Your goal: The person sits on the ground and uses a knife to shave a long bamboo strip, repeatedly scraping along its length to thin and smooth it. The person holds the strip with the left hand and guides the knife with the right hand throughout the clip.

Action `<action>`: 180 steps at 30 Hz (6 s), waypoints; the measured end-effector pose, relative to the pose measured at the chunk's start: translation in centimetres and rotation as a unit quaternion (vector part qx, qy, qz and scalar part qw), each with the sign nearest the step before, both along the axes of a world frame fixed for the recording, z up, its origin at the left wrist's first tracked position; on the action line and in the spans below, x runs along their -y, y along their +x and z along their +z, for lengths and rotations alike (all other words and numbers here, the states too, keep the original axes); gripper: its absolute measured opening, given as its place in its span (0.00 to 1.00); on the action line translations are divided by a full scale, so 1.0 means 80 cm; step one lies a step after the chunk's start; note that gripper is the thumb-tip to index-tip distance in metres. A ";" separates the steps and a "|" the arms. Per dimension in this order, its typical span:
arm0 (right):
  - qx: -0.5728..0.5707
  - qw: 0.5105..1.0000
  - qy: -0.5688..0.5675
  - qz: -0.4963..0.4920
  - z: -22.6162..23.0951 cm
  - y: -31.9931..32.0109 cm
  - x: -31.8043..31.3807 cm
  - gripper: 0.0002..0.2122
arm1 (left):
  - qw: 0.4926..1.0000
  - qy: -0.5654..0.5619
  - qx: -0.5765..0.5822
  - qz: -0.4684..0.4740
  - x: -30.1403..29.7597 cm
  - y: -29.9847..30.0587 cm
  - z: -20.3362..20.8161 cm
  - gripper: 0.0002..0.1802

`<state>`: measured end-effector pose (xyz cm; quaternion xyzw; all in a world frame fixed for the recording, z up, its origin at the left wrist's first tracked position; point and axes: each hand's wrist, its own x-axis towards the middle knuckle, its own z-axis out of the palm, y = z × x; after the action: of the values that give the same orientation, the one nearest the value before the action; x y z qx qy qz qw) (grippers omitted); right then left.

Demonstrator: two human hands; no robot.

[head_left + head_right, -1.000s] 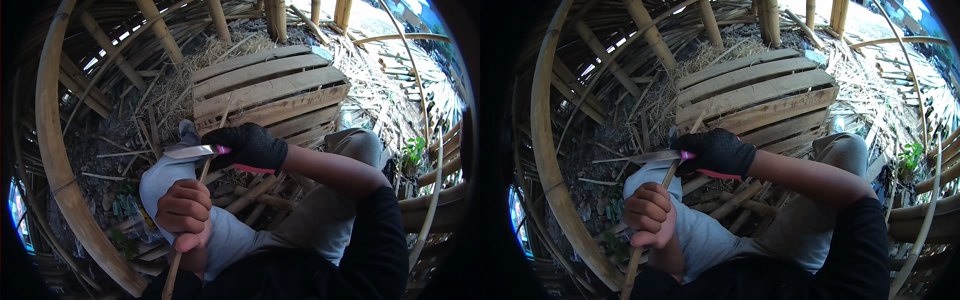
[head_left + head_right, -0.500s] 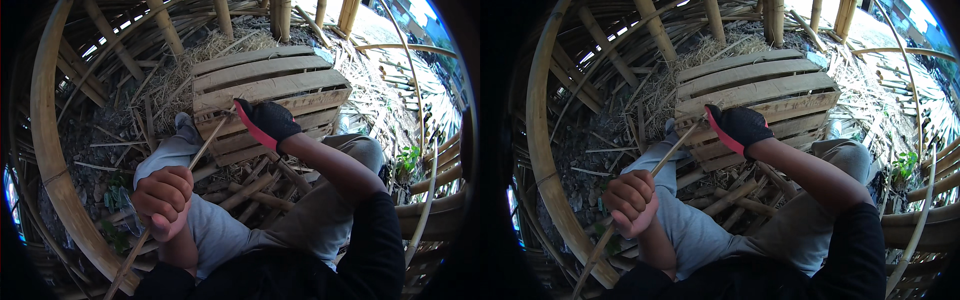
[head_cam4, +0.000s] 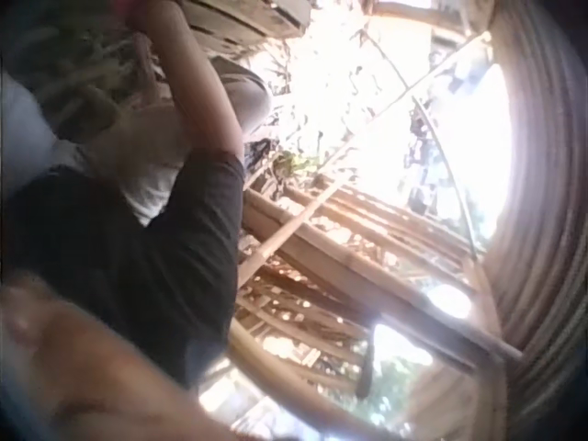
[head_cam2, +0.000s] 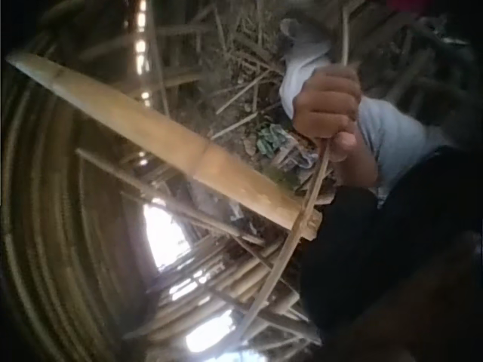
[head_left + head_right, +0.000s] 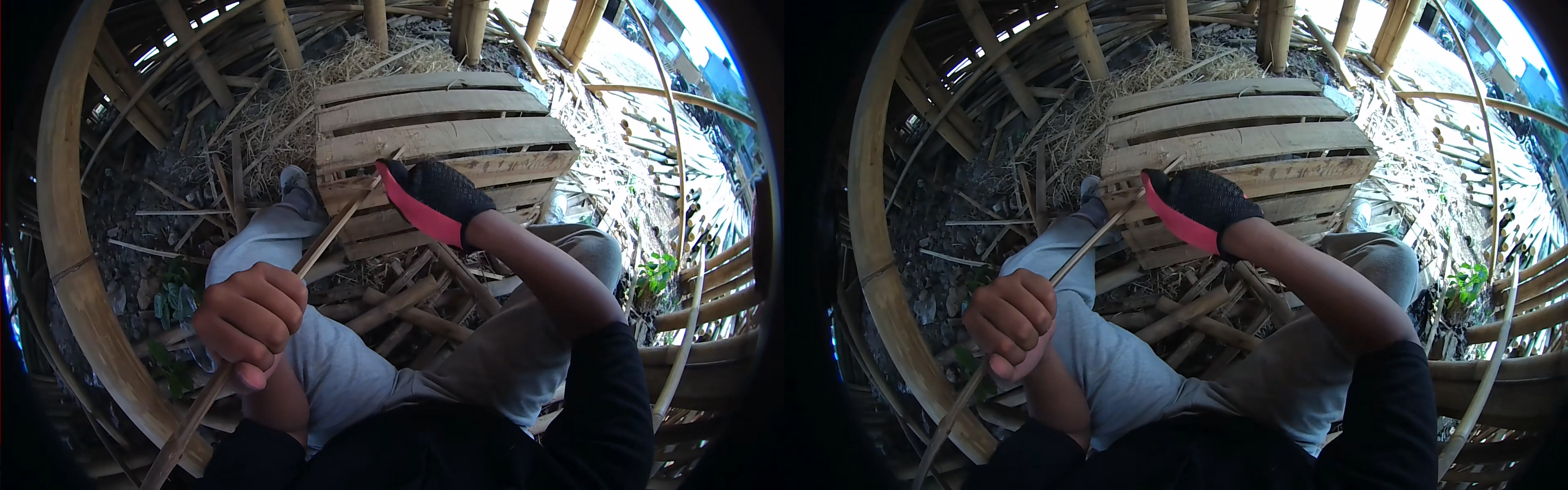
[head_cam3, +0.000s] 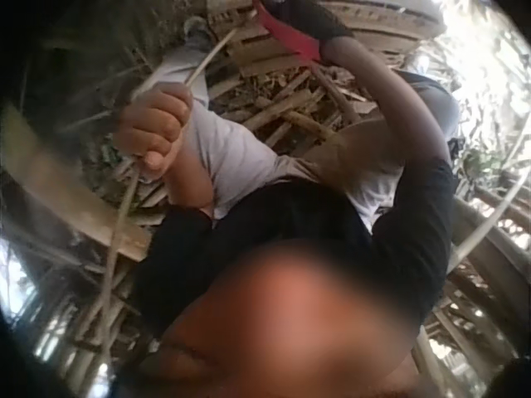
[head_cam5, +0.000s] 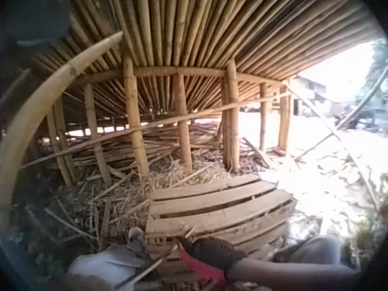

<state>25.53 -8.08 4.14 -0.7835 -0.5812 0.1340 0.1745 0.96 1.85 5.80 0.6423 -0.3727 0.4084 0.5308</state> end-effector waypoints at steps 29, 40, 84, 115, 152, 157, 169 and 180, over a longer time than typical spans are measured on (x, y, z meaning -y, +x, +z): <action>0.141 0.965 -0.062 -0.213 -0.034 0.065 -0.017 0.32 | 0.999 0.023 0.013 -0.046 -0.005 0.003 0.004 0.36; 0.115 0.959 -0.034 -0.258 0.012 0.082 0.021 0.30 | 0.985 -0.126 0.041 0.114 0.009 -0.013 -0.005 0.35; 0.378 0.924 0.052 0.020 -0.069 0.145 -0.033 0.25 | 0.964 -0.172 0.061 0.195 -0.001 0.002 -0.019 0.32; 0.239 0.915 -0.103 -0.309 -0.026 0.358 0.043 0.17 | 0.939 -0.315 0.052 0.128 0.001 0.011 -0.028 0.31; 0.207 0.972 0.108 0.015 -0.013 0.020 0.035 0.14 | 0.987 -0.128 -0.004 0.096 0.036 0.054 -0.032 0.36; 0.243 0.968 0.058 0.027 -0.020 0.054 0.041 0.14 | 0.989 -0.118 -0.021 0.088 0.041 0.049 -0.037 0.36; 0.173 0.970 0.142 0.097 0.000 -0.011 0.067 0.14 | 0.997 -0.056 -0.032 0.046 0.039 0.047 -0.032 0.33; 0.117 0.991 -0.055 -0.028 -0.001 0.083 0.042 0.22 | 0.999 -0.040 -0.017 0.012 0.039 0.054 -0.036 0.33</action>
<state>32.16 -11.45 4.09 -0.8182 -0.5671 0.0683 0.0653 5.28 -1.27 2.89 0.6315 -0.3391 0.4180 0.5580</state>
